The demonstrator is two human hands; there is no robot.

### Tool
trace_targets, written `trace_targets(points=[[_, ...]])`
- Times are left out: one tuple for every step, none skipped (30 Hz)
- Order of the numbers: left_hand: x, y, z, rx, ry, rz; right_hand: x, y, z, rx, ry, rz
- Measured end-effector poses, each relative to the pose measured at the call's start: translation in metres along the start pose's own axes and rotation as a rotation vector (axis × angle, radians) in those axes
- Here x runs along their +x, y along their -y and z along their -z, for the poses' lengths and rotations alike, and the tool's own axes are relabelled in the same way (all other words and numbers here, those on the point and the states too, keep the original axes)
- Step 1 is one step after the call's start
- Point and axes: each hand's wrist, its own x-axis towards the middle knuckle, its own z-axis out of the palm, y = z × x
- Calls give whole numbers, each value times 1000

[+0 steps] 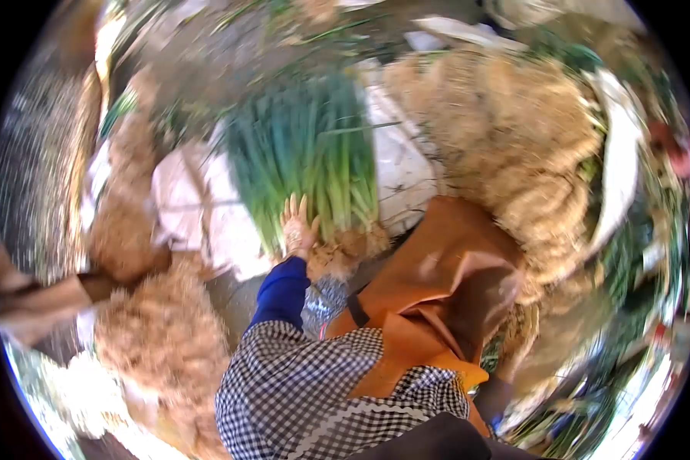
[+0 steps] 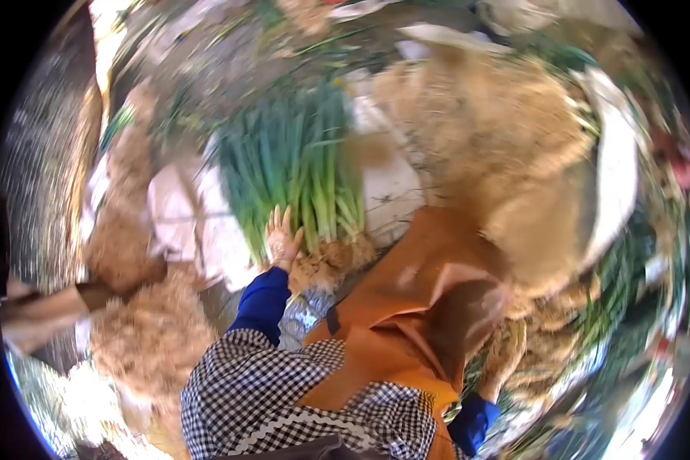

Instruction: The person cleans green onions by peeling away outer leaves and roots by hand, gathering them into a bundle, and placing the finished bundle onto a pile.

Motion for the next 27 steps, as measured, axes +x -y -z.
trace_targets(points=[[-12, 36, -52, 115, 136, -273, -3, 1, -6, 79, -58, -93], [-23, 70, -104, 191, 250, -557, -4, -1, -1, 56, -60, -72], [-14, 76, -119, 140, 443, -562, -3, -4, 4, 33, -62, -51], [-4, 68, -97, -20, 220, -720, -8, -19, 2, -15, -111, -99], [15, 71, -89, -97, 529, -646, -18, -44, -2, 21, -149, -169], [31, 93, -114, 513, 412, -1194, -29, -70, -6, 59, -190, -237], [12, 53, -113, 196, 706, -541, -36, -144, 13, 146, -273, -306], [20, 28, -94, 319, 864, -362, -37, -162, 22, 176, -281, -442], [26, -11, -58, 241, 733, -284, -39, -179, 32, 208, -291, -580], [33, -47, -13, 161, 604, -192, -41, -196, 42, 241, -302, -716], [33, -82, 10, -7, 500, -226, -40, -234, 31, 171, -667, -479], [36, -107, 20, -180, 400, -253, -29, -240, 44, 306, -718, -655], [44, -119, 4, -438, 392, -311, -17, -231, 66, 488, -683, -809], [40, -152, 10, -583, 402, -349, -6, -264, 48, 203, -765, -709], [31, -199, 42, -654, 499, -326, 12, -281, 38, 939, -891, -650], [28, -224, 37, -722, 424, -463, 32, -298, 26, 1682, -946, -510], [24, -258, 57, -816, 498, -402, 55, -348, -23, 1155, -710, -581], [14, -291, 60, -992, 625, -427, 64, -365, -40, 941, -642, -554], [-4, -331, 83, -974, 649, -459, 69, -372, -50, 745, -612, -506], [-19, -364, 98, -992, 736, -524, 77, -386, -63, 638, -591, -467], [-34, -386, 87, -1126, 781, -619, 82, -398, -76, 557, -584, -421], [-49, -407, 87, -1169, 722, -819, 70, -365, -53, 563, -520, -438], [-66, -429, 116, -1118, 802, -877, 57, -326, -26, 566, -454, -453], [-80, -442, 96, -1315, 987, -833, 44, -283, 4, 567, -388, -467], [-100, -461, 98, -1429, 1172, -799, 31, -238, 28, 555, -320, -605], [-116, -471, 86, -1499, 1601, -500, 16, -216, 33, 539, -242, -745], [-121, -469, 85, -1492, 1610, -484, -1, -219, 6, 968, -314, -536]])
